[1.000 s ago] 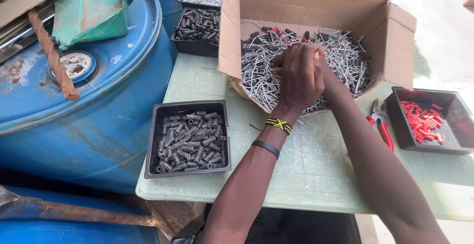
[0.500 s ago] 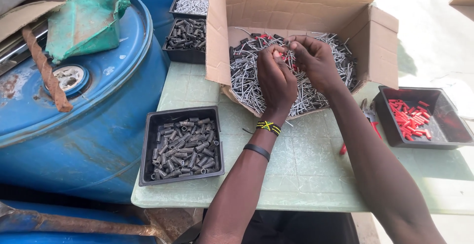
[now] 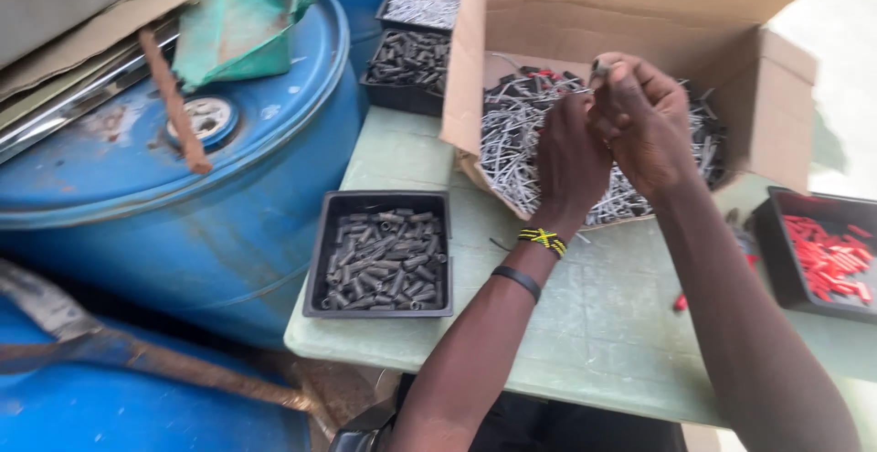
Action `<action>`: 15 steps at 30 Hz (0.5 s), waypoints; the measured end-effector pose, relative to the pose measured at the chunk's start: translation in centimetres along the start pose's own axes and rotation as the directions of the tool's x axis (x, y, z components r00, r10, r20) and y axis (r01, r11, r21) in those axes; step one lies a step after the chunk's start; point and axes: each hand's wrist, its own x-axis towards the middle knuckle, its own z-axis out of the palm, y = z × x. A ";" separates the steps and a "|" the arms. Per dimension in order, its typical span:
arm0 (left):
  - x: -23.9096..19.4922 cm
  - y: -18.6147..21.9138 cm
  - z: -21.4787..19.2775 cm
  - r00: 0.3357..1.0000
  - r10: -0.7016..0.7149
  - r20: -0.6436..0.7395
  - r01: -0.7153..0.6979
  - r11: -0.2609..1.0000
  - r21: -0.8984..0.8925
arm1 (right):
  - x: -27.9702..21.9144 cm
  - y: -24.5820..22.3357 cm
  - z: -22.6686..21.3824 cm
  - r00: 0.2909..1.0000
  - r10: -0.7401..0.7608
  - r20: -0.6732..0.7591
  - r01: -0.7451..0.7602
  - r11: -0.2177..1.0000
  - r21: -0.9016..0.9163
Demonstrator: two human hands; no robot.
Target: Manually sorting red plastic wall plugs from a large box of silver nails and placing them into a black plastic tray.
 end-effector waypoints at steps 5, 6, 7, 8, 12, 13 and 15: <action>0.0 0.2 0.6 0.999 0.024 0.030 -0.025 0.999 0.044 | -2.9 -5.5 6.8 0.964 -0.248 0.092 0.264 0.899 -0.350; 0.0 0.2 0.7 0.999 0.021 0.050 -0.025 0.997 0.071 | -3.5 -6.7 8.1 0.949 -0.307 0.076 0.307 0.842 -0.444; -0.1 -0.3 0.7 0.999 0.021 0.048 -0.024 0.997 0.074 | -3.7 -6.8 9.1 0.949 -0.306 0.077 0.308 0.843 -0.441; -0.1 -0.6 0.9 0.996 0.064 0.067 -0.070 0.992 0.103 | -4.0 -7.0 10.0 0.894 -0.427 0.138 0.438 0.765 -0.472; -0.4 -1.5 2.6 0.996 0.085 -0.021 -0.084 0.995 0.053 | -4.5 -5.6 11.8 0.720 -0.492 0.490 0.687 0.404 -0.604; -0.6 -1.4 2.9 0.996 0.082 -0.017 -0.081 0.995 0.055 | -4.3 -4.6 11.7 0.723 -0.491 0.486 0.684 0.409 -0.605; -0.7 -1.2 3.9 0.984 0.030 -0.178 -0.044 0.996 -0.075 | -3.7 -2.9 11.4 0.690 -0.088 0.719 0.680 0.420 -0.601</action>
